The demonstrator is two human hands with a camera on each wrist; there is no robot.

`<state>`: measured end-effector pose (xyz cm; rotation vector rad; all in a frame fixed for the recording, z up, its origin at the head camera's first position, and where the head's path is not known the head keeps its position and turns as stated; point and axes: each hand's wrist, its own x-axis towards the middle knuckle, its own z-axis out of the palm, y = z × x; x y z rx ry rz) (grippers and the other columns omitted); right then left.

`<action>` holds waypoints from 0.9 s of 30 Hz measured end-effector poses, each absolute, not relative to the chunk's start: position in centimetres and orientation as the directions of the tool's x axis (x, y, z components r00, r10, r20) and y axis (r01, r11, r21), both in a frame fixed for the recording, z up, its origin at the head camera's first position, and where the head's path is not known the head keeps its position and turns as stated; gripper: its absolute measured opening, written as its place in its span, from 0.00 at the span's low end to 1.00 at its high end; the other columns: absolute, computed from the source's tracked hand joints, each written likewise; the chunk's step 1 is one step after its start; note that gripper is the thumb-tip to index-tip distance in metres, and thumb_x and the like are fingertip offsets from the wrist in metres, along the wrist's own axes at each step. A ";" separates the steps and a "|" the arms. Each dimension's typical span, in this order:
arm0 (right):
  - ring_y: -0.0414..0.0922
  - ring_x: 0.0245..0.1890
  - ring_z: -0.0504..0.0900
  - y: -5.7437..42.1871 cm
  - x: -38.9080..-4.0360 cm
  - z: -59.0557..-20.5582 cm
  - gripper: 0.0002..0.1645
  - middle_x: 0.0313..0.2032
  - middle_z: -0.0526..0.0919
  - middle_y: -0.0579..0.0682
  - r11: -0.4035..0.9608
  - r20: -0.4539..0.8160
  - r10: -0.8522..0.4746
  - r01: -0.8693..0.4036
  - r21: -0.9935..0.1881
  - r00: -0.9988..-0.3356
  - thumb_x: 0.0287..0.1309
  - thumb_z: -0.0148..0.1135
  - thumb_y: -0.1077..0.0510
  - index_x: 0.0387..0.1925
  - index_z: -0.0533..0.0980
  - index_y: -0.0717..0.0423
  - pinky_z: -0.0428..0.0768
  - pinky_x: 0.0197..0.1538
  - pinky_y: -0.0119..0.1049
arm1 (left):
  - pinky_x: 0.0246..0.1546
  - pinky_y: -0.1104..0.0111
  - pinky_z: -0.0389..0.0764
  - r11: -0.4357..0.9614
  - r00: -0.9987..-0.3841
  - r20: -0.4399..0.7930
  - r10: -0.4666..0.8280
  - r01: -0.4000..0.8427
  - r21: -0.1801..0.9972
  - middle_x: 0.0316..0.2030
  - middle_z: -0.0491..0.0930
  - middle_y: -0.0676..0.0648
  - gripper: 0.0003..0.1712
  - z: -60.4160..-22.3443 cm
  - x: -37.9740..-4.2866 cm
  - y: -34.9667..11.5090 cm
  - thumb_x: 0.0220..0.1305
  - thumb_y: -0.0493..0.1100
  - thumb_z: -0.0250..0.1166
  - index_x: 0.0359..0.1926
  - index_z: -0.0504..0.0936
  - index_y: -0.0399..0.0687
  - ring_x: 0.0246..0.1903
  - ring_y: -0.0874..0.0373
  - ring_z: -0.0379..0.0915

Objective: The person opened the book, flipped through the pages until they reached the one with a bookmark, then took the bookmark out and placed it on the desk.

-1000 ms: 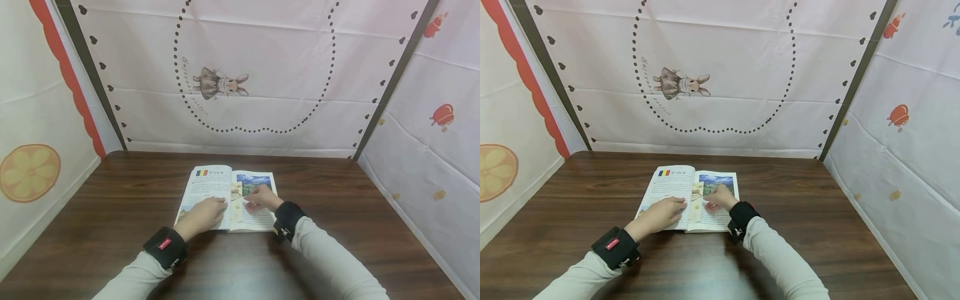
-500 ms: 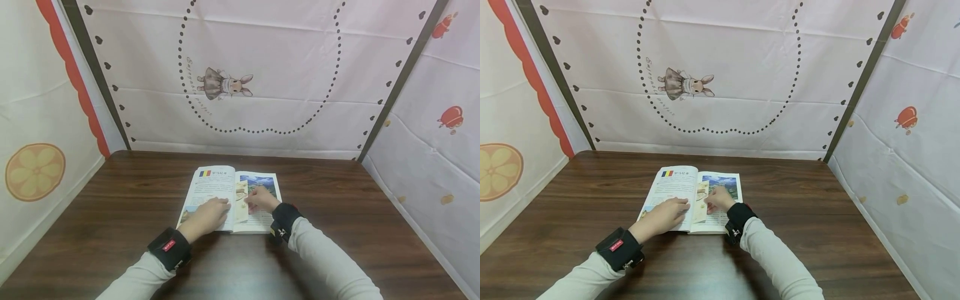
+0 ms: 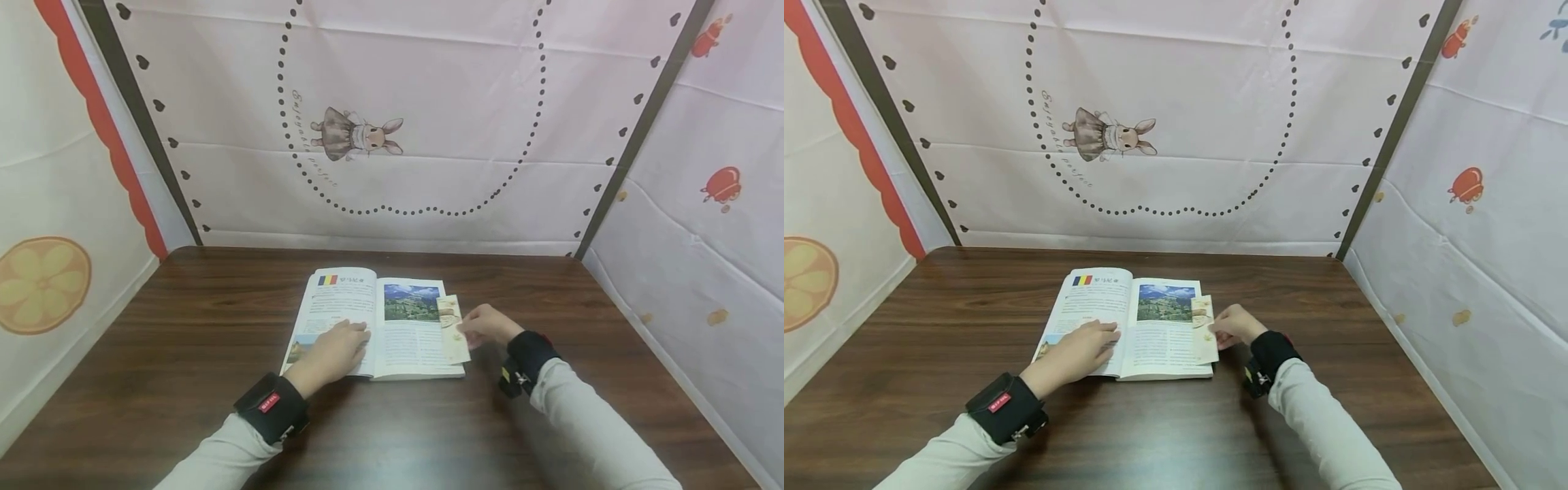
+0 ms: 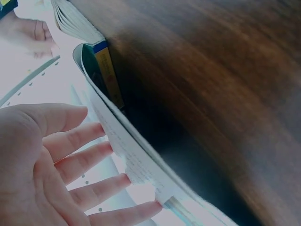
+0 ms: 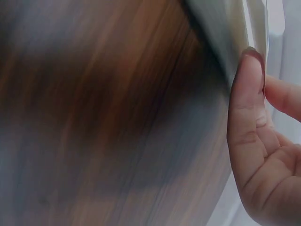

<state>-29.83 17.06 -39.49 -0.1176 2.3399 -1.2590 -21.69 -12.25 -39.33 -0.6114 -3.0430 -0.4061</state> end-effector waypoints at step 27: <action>0.49 0.23 0.78 19.7 -28.4 -40.4 0.05 0.22 0.80 0.55 0.965 0.089 -0.211 -0.222 -0.140 -0.973 0.41 0.62 0.71 0.25 0.75 0.63 0.75 0.27 0.43 | 0.58 0.48 0.70 0.890 -0.911 0.087 0.403 0.412 0.197 0.54 0.77 0.35 0.15 -39.2 -21.9 -11.5 0.64 0.37 0.57 0.48 0.79 0.34 0.57 0.36 0.70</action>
